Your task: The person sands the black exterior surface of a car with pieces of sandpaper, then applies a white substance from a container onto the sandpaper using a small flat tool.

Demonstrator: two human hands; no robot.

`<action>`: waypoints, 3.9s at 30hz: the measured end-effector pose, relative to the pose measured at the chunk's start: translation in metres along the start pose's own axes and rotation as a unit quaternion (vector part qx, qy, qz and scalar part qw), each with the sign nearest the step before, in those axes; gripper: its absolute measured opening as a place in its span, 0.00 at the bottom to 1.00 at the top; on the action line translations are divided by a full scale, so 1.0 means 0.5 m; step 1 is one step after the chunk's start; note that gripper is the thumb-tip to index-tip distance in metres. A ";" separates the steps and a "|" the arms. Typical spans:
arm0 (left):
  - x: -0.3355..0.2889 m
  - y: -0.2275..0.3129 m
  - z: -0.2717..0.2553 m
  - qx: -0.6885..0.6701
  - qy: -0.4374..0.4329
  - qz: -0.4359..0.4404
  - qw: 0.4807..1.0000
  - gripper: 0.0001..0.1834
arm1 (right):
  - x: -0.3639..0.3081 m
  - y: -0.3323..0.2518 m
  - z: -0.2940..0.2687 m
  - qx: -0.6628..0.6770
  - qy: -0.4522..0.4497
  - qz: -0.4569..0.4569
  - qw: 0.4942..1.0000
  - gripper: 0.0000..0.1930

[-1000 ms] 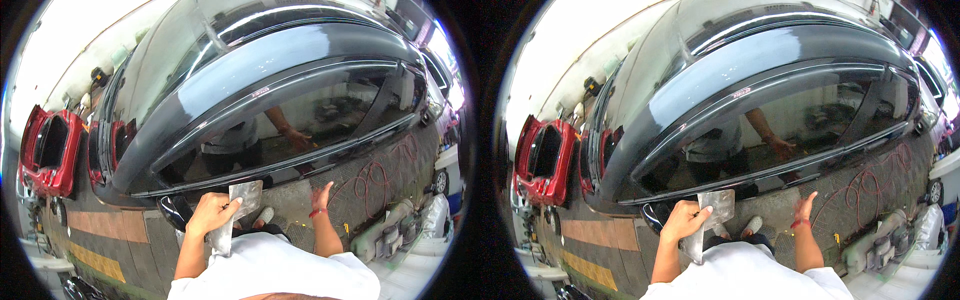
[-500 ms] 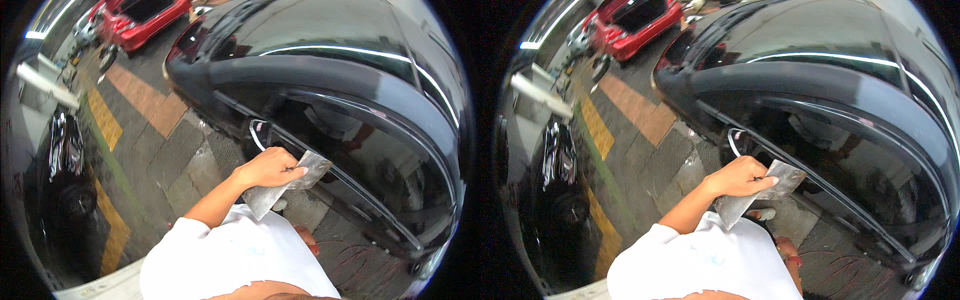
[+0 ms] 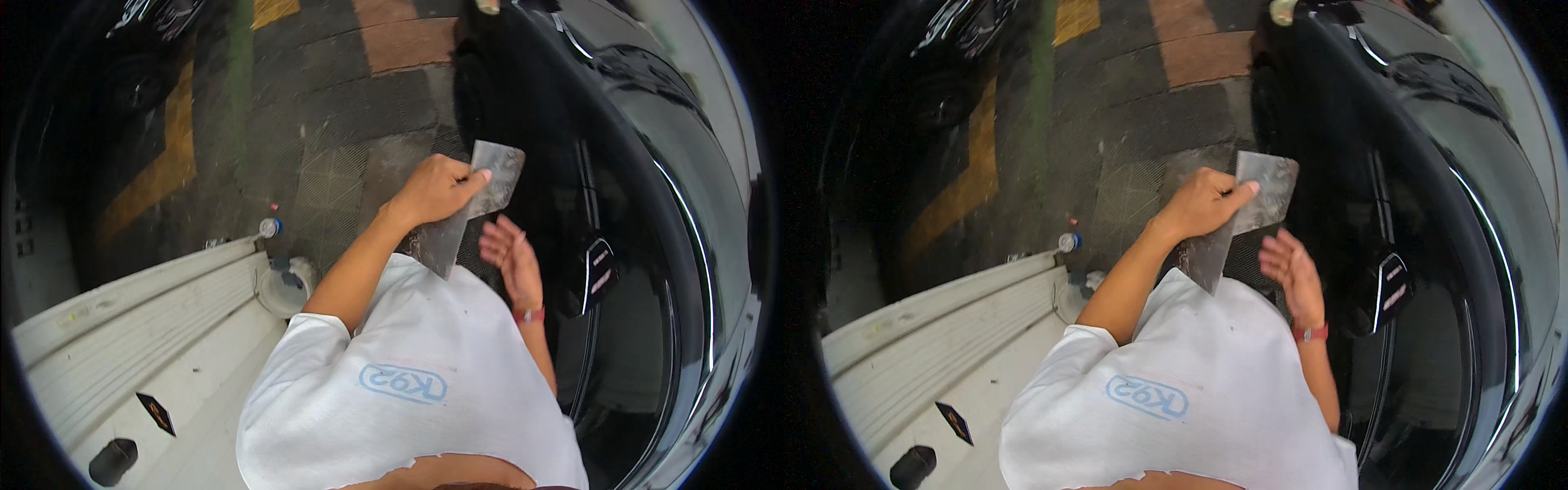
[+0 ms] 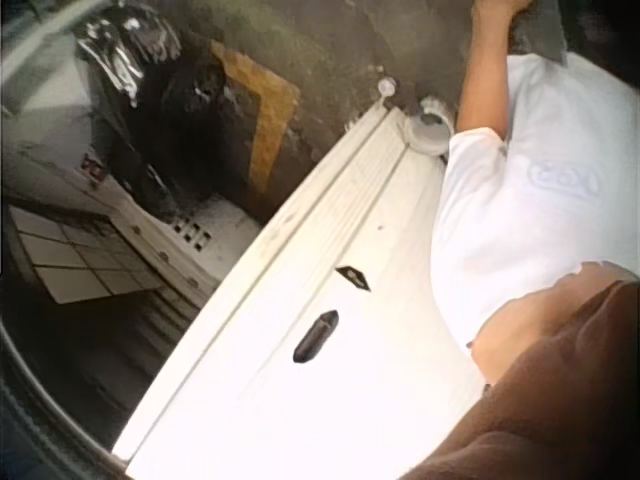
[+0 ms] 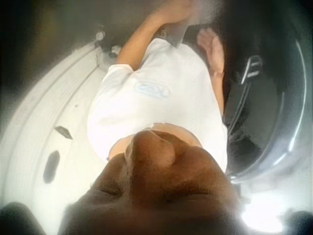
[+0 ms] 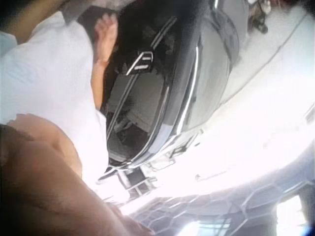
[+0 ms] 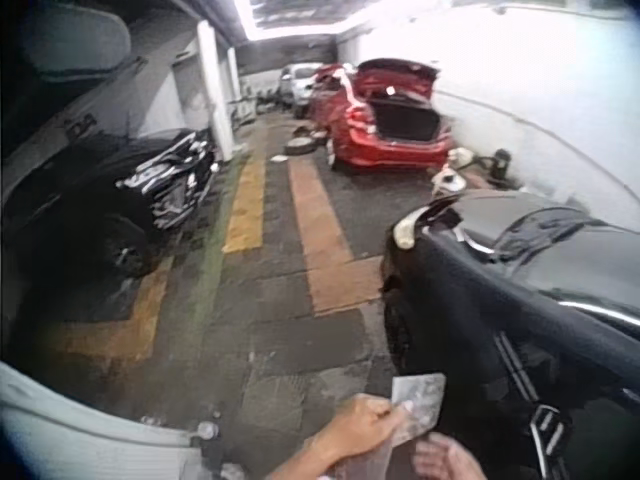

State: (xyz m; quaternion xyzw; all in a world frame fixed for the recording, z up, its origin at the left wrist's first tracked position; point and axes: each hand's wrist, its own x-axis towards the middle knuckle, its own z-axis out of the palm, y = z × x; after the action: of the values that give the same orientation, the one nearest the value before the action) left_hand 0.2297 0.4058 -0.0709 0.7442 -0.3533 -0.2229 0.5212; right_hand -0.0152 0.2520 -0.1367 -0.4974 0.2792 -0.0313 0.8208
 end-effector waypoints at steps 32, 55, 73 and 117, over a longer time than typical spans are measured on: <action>0.167 -0.378 -0.504 -0.493 0.657 -0.036 0.569 0.23 | 1.066 -0.214 0.792 -0.120 -0.343 0.066 0.929 0.17; 0.031 -0.490 -0.852 -0.446 0.754 0.017 0.482 0.33 | 1.082 -0.026 1.594 -0.379 -0.718 0.107 0.574 0.19; 0.248 -0.436 -1.105 -0.076 0.921 -0.306 0.227 0.20 | 1.191 0.054 1.822 -0.291 -0.907 -0.001 0.305 0.21; 0.351 -0.530 -1.068 -0.210 0.956 -0.185 0.083 0.17 | 1.234 0.242 1.910 -0.354 -0.923 0.112 -0.098 0.19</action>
State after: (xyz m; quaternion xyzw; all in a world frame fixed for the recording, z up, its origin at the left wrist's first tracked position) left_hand 0.7955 0.6580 -0.1208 0.2305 0.6537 0.5229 0.4961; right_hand 0.9445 0.8726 -0.1677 0.2395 0.7184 -0.6531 -0.0050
